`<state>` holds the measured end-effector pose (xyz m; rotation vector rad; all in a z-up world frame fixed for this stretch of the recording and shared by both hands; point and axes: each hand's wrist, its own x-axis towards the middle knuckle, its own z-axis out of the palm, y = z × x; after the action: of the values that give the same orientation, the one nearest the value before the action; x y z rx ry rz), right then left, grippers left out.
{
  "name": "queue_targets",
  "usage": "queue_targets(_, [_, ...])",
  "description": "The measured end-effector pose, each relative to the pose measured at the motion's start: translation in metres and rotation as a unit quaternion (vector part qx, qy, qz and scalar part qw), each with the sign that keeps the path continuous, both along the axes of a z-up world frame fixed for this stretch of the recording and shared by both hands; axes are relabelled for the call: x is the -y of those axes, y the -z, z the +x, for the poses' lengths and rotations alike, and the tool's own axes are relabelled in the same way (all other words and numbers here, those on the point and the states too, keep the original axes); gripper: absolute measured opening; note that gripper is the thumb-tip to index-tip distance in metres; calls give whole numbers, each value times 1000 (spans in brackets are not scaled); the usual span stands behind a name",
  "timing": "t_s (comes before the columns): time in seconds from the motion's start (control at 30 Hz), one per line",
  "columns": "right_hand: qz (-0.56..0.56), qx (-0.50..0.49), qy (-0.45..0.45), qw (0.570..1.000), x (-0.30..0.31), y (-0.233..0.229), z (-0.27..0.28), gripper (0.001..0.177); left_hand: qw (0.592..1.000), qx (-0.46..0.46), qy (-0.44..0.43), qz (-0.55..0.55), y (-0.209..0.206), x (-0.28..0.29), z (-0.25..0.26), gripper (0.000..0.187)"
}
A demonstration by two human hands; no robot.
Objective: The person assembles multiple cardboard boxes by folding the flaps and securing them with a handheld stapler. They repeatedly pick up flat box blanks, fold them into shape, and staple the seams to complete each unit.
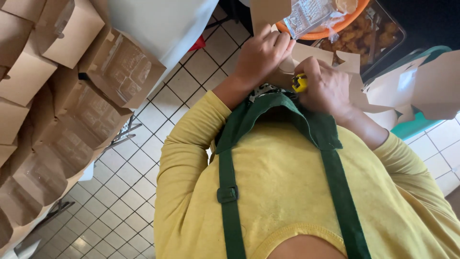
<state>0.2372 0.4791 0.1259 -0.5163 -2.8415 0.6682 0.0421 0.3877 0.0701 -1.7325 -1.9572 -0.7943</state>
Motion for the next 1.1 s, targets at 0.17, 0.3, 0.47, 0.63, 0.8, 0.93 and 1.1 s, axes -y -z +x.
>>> queue_targets(0.17, [4, -9, -40, 999, -5, -5, -2, 37, 989, 59, 129, -27, -4, -5, 1, 20])
queue_targets(0.3, [13, -33, -77, 996, -14, 2, 1, 37, 959, 125, 235, -94, -4, -4, 2, 11])
queue_targets(0.47, [-213, -145, 43, 965, -41, 0, 7, 14, 975, 131, 134, -116, -17, 15, 6, 28])
queue_targets(0.63, [-623, -324, 125, 701, -59, -9, -19, 18, 971, 105, 70, -205, -31, 13, 11, 22])
queue_targets(0.8, [-484, -369, 191, 770, -57, 76, -52, 26, 963, 147, 34, -224, -30, 9, 20, 14])
queue_targets(0.93, [-408, -309, 210, 833, -37, 48, -73, 33, 964, 215, 30, -154, -32, 13, 32, 10])
queue_targets(1.1, [-215, -240, 268, 908, -31, 39, -84, 42, 966, 228, 15, -118, -24, 13, 37, 10])
